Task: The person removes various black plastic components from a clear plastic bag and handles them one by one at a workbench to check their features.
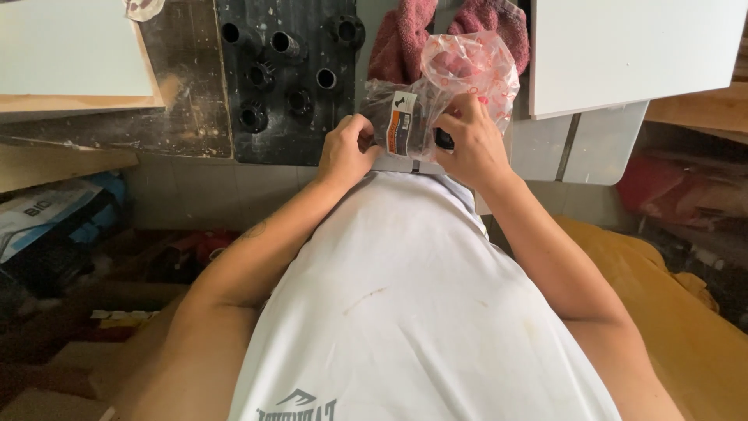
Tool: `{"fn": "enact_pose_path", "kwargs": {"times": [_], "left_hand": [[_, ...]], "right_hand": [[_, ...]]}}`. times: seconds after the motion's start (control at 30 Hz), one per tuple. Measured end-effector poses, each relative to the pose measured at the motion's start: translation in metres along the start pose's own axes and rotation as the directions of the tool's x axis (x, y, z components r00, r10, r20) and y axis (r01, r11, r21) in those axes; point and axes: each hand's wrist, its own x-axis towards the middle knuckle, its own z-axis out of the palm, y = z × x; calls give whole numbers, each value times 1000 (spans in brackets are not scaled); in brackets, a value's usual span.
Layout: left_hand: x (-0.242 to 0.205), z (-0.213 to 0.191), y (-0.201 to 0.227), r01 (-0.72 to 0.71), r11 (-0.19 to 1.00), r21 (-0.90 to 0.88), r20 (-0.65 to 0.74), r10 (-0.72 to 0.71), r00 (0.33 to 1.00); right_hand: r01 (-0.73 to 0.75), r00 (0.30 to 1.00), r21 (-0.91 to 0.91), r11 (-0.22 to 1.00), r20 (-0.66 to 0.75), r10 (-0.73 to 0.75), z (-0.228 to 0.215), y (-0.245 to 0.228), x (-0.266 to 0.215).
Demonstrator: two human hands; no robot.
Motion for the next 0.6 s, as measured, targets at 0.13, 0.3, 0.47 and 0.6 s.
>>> {"fn": "enact_pose_path", "kwargs": {"times": [0.13,0.3,0.47,0.6], "left_hand": [[1,-4,5,40,999,-8,12,-40,999],[2,-8,6,65,998,13,21,-65,998],[2,-9,7,83,996,19,25,-83,996],[3,-8,7,117,993,33,41,-119,992]], "right_hand": [[-38,999,162,986,-10,40,-14,0,1],[-109,993,273,956,-19,119,-31,18,-3],[-237,968,447,863,29,251,-63,6,-9],[-307,920,759,573,83,384,-66,37,-19]]}}
